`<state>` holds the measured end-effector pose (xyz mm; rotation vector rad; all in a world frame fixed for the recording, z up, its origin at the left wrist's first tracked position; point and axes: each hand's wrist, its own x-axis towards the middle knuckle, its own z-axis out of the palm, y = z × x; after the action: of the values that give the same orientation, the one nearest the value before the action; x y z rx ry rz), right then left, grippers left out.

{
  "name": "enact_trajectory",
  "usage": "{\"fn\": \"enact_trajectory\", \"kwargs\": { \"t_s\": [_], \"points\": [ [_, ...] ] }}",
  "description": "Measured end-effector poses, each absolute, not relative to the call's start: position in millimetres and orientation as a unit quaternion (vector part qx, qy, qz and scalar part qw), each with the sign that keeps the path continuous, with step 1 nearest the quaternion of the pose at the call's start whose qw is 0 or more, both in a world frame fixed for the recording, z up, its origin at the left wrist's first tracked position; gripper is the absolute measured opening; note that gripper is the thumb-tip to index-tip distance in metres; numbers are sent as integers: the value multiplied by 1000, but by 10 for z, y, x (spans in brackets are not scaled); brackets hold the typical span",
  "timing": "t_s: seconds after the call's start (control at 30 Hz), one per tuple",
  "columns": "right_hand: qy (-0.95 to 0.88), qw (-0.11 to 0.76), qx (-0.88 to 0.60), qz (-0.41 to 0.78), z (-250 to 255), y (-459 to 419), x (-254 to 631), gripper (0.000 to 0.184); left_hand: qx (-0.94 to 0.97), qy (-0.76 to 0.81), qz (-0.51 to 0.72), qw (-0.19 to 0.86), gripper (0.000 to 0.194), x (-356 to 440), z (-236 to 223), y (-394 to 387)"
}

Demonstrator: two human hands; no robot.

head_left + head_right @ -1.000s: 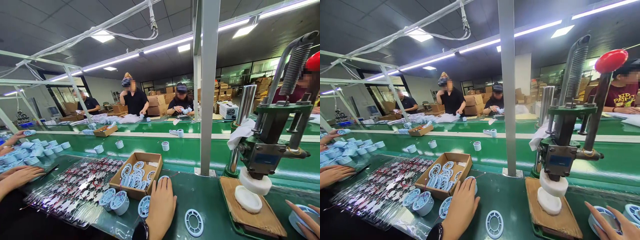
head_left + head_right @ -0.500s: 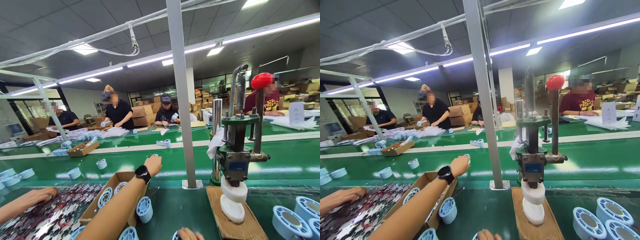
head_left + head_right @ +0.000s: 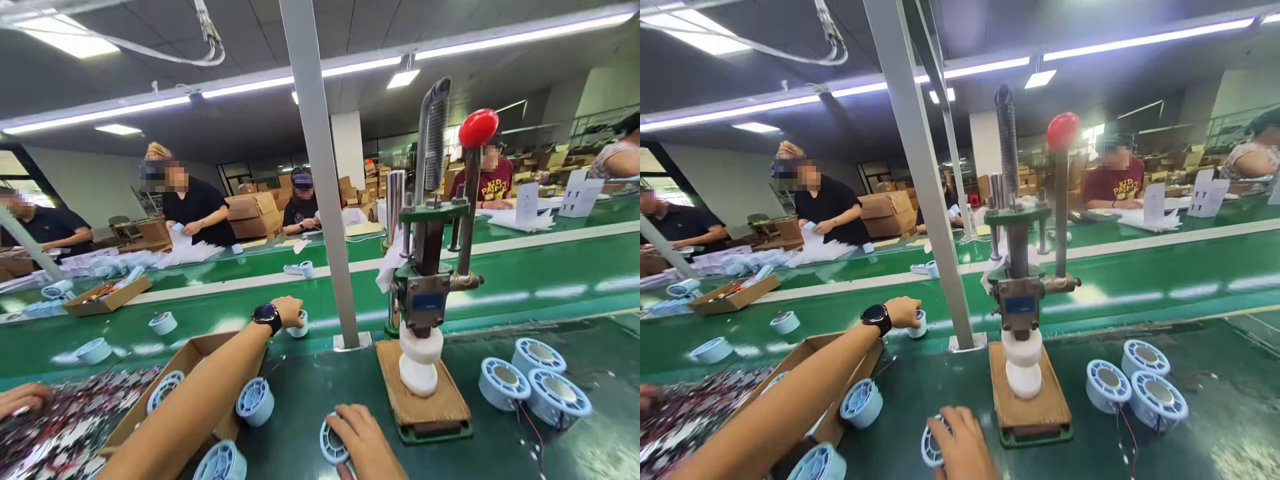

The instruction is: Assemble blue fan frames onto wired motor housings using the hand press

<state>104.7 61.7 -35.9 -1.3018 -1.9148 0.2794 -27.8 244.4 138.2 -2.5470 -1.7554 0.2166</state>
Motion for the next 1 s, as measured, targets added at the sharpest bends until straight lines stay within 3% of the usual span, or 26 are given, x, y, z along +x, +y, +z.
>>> {"fn": "enact_trajectory", "kwargs": {
  "t_s": [0.13,0.3,0.43,0.57,0.7,0.9,1.0],
  "points": [
    [-753,315,-531,227,-263,470,1167,47,-823,-550,140,25,33,-182,1253,1921],
    [-769,262,-535,233,-322,193,1480,47,-841,-525,128,27,49,-132,1081,1027],
    [-733,319,-549,245,-379,6,1669,55,-815,-577,48,-22,43,-95,888,680],
    [-696,392,-534,276,-209,66,1612,73,-781,-587,-119,-175,43,-115,648,575],
    [-711,403,-494,296,7,322,1429,60,-727,-589,-262,-238,40,-218,414,425],
    [-673,499,-485,252,141,255,1706,49,-806,-463,-305,-207,18,-219,22,98],
    [-694,474,-510,184,131,19,2028,51,-837,-455,-264,-146,51,-56,-119,26]
  ]
}}
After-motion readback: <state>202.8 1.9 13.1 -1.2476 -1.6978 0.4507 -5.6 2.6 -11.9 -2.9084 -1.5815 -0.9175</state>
